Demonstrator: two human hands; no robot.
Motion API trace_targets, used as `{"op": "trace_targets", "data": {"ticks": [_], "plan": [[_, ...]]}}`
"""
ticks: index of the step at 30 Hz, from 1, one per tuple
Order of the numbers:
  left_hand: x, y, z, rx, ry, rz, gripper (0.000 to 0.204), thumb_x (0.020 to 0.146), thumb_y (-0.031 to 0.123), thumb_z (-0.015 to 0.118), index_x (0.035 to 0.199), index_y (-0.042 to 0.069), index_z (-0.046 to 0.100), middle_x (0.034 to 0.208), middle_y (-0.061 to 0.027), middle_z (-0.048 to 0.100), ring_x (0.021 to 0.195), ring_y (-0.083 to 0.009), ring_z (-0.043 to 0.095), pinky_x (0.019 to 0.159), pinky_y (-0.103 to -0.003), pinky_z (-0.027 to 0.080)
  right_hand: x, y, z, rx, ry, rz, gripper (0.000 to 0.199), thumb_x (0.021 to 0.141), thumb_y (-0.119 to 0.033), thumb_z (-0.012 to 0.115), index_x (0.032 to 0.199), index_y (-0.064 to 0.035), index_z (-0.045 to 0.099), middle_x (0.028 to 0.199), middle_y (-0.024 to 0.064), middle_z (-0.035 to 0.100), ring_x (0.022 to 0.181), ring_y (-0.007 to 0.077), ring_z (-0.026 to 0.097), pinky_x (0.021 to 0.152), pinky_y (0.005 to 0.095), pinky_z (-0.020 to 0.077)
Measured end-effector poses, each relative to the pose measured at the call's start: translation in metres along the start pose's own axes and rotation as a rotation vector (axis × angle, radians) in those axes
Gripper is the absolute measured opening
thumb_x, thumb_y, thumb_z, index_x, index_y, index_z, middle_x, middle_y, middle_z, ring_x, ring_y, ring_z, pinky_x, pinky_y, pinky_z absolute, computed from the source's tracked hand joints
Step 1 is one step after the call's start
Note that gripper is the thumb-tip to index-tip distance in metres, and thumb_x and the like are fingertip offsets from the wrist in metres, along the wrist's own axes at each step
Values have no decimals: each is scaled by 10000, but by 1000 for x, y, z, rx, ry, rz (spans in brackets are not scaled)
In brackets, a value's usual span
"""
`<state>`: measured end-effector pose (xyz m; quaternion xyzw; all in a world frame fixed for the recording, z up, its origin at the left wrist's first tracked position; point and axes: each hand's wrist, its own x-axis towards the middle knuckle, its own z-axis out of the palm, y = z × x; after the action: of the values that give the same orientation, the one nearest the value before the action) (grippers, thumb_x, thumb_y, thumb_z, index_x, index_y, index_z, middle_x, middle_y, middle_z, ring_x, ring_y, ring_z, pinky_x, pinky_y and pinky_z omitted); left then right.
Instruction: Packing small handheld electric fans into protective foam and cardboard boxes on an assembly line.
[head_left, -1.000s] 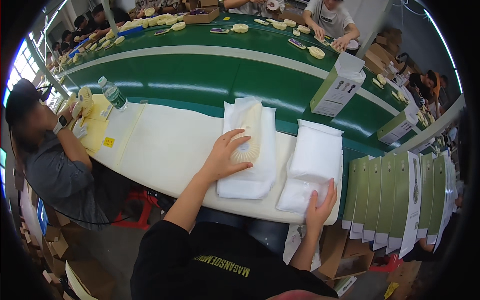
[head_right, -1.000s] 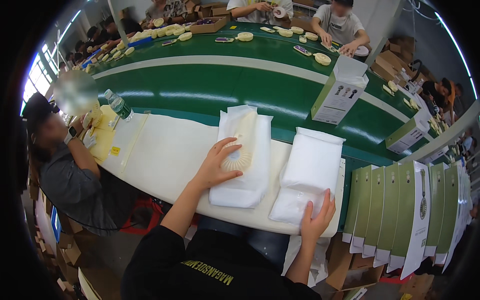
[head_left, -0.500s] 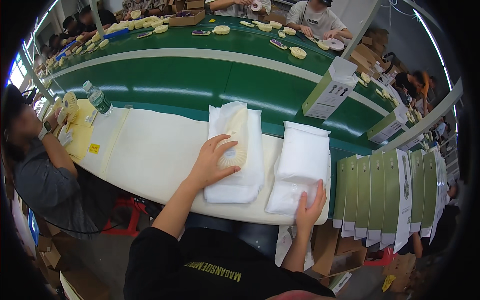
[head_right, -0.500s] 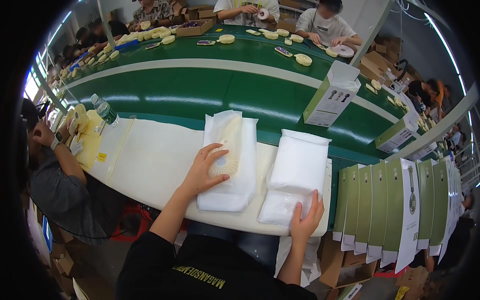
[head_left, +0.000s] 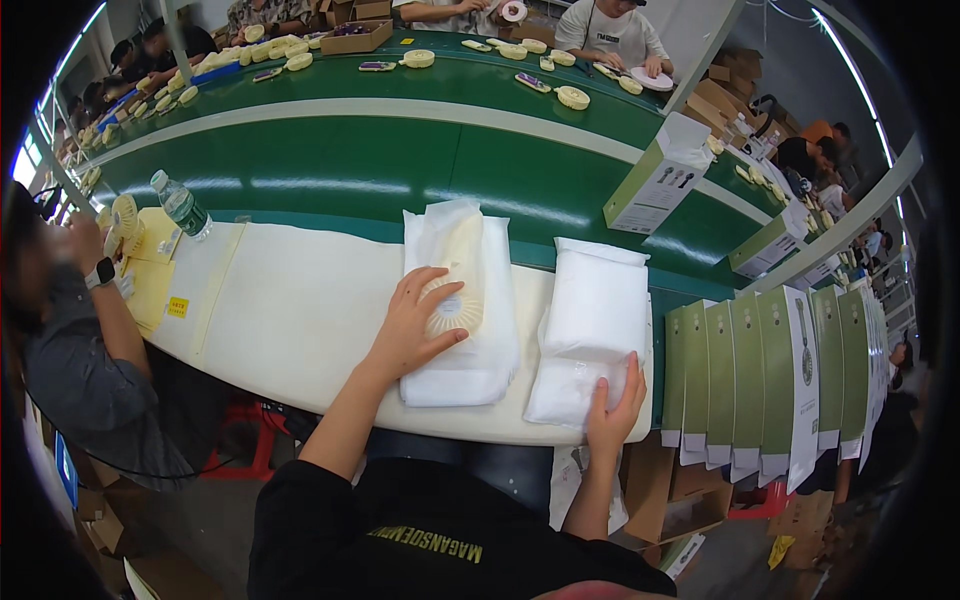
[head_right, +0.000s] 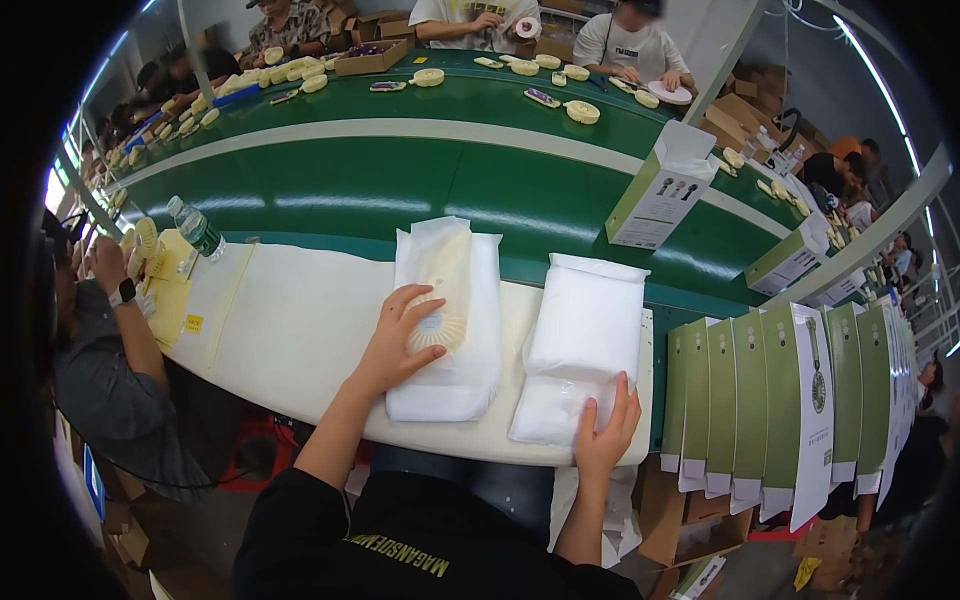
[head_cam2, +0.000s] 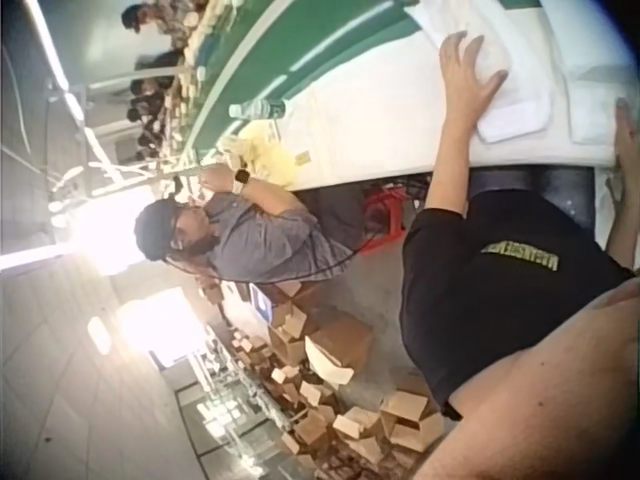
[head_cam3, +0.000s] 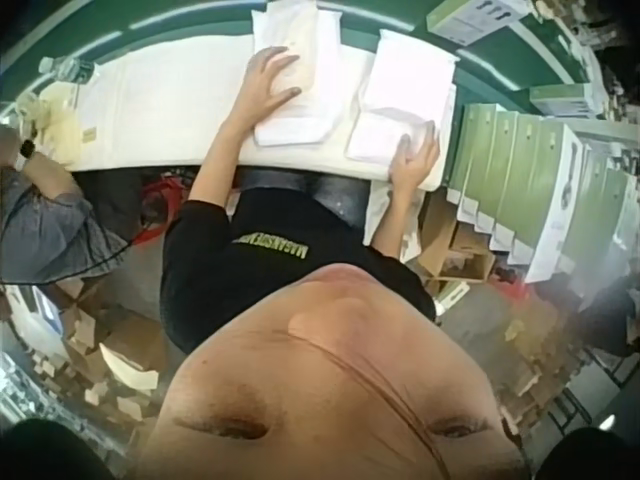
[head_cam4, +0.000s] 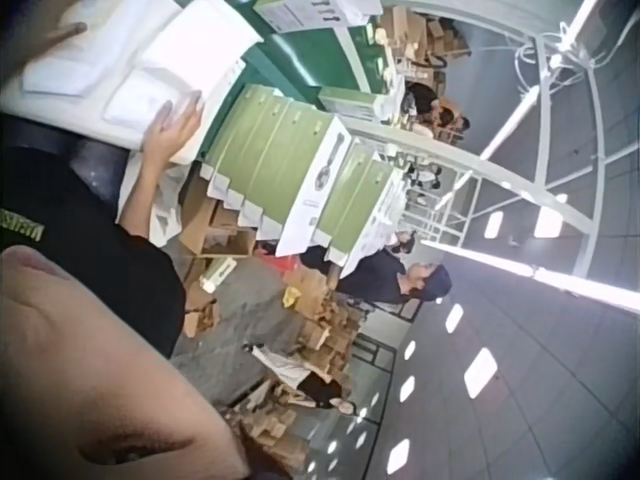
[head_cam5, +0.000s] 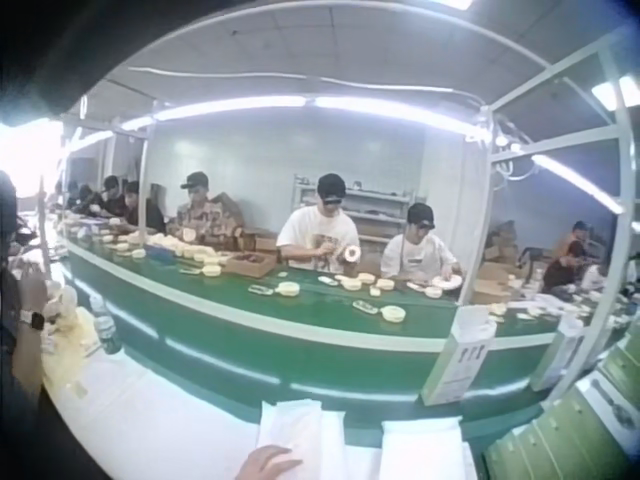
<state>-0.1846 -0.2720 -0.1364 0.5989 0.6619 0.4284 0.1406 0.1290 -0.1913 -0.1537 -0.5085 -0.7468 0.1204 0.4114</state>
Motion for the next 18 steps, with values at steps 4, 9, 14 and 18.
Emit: {"op": "trace_targets", "data": {"ticks": [4, 9, 14, 18], "plan": [[0, -8, 4, 144, 70, 50, 534, 833, 361, 700, 1297, 138, 559, 1470, -149, 366, 1375, -384, 305, 1129, -465, 270, 1, 1, 1, 5, -7, -14, 548, 869, -99, 611, 1392, -32, 465, 1301, 236, 498, 1206, 410, 459, 1036, 449, 365], [3, -19, 4, 40, 189, -39, 505, 903, 349, 623, 1337, 115, 513, 1518, -190, 287, 1406, -396, 256, 1146, -464, 231, 3, 0, 1, -3, -2, -22, 546, 869, -102, 610, 1391, -33, 468, 1298, 241, 497, 1203, 412, 459, 1034, 453, 365], [-2, -16, 4, -212, 181, -97, 496, 945, 311, 577, 1368, 80, 462, 1532, -211, 254, 1410, -396, 248, 1151, -452, 215, -1, -2, -1, 5, -8, -7, 546, 870, -103, 609, 1393, -34, 468, 1298, 245, 496, 1199, 415, 459, 1034, 455, 364], [-4, -15, 4, -204, 138, -118, 487, 952, 305, 571, 1364, 68, 464, 1530, -215, 255, 1404, -397, 260, 1151, -443, 214, -2, -2, -2, -5, -17, -11, 548, 869, -102, 608, 1396, -37, 468, 1306, 244, 490, 1210, 412, 455, 1043, 455, 360]]}}
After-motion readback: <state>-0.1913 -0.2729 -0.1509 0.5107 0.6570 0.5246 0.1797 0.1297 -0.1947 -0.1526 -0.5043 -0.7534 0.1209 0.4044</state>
